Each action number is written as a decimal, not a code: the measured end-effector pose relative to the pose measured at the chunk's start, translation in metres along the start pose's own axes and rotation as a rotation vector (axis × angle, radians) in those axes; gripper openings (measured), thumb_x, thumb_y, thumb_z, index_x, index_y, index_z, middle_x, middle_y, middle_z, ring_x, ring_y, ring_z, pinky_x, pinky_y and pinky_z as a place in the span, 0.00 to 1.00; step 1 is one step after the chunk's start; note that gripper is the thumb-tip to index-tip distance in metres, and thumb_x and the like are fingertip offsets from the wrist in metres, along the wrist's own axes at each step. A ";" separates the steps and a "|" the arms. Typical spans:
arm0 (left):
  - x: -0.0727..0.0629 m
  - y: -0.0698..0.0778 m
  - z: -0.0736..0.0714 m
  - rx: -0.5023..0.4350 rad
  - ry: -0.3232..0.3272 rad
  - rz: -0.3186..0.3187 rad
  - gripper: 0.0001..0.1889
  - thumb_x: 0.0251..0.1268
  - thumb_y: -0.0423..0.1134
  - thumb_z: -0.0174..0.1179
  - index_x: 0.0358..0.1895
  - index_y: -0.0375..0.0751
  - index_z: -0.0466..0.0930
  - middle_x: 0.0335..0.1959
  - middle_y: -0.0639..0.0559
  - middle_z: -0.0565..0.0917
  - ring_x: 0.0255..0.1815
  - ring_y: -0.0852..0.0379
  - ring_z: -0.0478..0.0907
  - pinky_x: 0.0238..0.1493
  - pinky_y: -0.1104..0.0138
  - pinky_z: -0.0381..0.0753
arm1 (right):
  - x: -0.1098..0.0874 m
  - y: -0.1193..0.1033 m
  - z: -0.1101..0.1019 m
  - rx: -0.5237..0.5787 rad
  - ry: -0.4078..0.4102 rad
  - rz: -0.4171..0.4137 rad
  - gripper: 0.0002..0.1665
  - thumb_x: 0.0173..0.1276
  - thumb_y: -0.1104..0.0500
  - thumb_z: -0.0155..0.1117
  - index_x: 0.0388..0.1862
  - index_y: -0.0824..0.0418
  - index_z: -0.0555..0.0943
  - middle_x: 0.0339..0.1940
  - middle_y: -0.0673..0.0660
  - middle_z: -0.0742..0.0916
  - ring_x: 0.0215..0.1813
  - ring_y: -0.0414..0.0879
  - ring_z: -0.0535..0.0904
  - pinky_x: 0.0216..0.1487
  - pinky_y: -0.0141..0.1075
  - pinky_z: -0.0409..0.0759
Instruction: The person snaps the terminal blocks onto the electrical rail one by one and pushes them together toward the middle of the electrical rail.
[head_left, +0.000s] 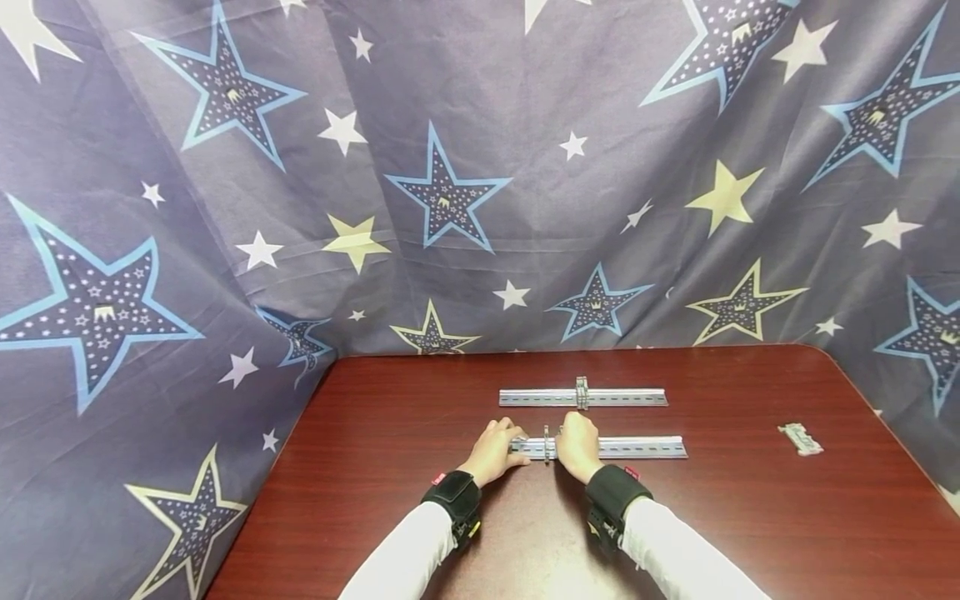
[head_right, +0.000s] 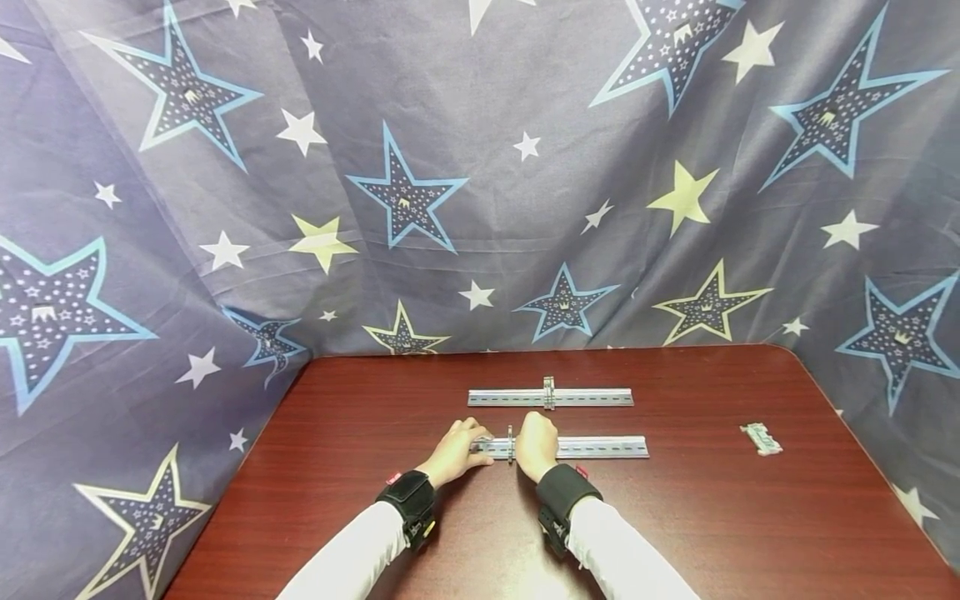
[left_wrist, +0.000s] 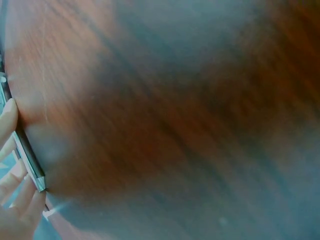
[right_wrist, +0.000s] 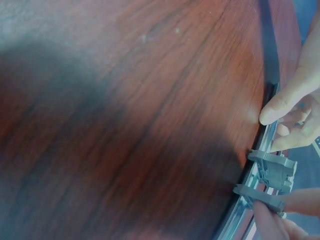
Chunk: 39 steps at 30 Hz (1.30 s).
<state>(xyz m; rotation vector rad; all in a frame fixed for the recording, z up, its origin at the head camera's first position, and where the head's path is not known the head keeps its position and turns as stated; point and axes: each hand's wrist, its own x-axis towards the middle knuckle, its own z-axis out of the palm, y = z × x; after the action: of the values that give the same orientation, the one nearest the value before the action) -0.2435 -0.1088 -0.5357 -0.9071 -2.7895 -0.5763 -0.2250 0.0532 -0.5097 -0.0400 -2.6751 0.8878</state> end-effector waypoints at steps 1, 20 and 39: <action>0.000 0.000 0.000 0.001 0.001 -0.001 0.17 0.39 0.42 0.69 0.36 0.41 0.80 0.30 0.49 0.73 0.32 0.53 0.68 0.33 0.66 0.68 | 0.001 0.000 0.000 0.000 -0.007 0.004 0.09 0.41 0.72 0.59 0.10 0.64 0.71 0.13 0.60 0.78 0.24 0.59 0.78 0.27 0.47 0.74; 0.000 -0.003 0.000 0.002 -0.018 0.004 0.18 0.40 0.44 0.68 0.37 0.41 0.79 0.31 0.49 0.73 0.33 0.54 0.68 0.35 0.66 0.68 | 0.042 0.093 0.104 -0.032 -0.008 -0.004 0.08 0.38 0.60 0.64 0.10 0.59 0.73 0.14 0.57 0.80 0.21 0.54 0.77 0.22 0.45 0.71; 0.000 -0.001 0.000 0.031 -0.032 0.007 0.18 0.40 0.43 0.68 0.37 0.41 0.79 0.31 0.50 0.73 0.33 0.53 0.69 0.36 0.66 0.69 | 0.027 0.040 -0.006 0.099 -0.237 0.145 0.13 0.48 0.57 0.58 0.11 0.63 0.77 0.16 0.57 0.81 0.22 0.51 0.76 0.25 0.42 0.71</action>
<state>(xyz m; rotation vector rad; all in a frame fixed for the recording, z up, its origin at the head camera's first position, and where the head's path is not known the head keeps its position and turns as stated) -0.2446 -0.1095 -0.5364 -0.9275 -2.8148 -0.5206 -0.2513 0.0925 -0.5210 -0.1145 -2.8702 1.1341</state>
